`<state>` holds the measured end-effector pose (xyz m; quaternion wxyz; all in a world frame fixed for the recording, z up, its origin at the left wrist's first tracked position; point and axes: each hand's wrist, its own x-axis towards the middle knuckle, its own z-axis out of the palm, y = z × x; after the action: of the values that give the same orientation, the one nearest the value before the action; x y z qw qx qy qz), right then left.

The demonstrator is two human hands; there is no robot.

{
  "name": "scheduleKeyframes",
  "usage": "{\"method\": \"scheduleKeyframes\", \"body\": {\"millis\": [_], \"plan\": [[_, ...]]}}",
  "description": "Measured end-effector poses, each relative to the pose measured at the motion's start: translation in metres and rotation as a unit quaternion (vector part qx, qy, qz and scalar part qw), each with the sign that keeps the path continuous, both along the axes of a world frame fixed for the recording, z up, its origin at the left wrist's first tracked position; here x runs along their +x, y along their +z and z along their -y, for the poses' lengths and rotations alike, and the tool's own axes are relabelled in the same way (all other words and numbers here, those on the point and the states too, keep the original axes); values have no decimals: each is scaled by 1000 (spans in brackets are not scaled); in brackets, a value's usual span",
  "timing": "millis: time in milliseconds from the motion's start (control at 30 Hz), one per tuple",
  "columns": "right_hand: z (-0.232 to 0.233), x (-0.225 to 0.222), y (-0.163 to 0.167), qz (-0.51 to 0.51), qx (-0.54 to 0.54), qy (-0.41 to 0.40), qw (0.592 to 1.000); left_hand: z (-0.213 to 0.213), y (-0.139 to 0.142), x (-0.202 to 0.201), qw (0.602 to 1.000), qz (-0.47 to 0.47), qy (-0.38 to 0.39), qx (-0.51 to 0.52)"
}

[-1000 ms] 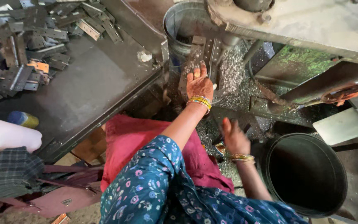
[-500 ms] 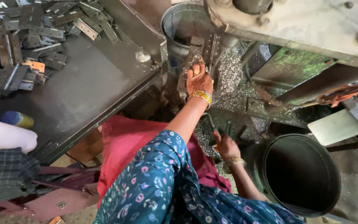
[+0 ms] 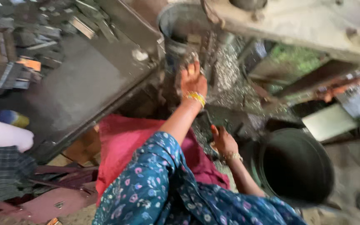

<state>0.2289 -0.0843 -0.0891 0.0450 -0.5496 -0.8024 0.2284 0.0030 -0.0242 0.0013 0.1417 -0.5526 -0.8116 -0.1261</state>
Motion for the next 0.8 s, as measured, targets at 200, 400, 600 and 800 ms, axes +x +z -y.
{"method": "scheduleKeyframes", "body": {"millis": [200, 400, 600, 800], "plan": [[-23, 12, -17, 23, 38, -42, 998, -4, 0, -6, 997, 43, 5, 59], [-4, 13, -61, -38, 18, 11, 999, 3, 4, -8, 998, 38, -7, 51], [-32, 29, -48, -7, 43, -19, 999, -24, 11, -13, 999, -14, 12, 46], [-6, 14, -61, -23, -43, 1, 999, -25, 2, -18, 996, 86, 1, 30]]}}
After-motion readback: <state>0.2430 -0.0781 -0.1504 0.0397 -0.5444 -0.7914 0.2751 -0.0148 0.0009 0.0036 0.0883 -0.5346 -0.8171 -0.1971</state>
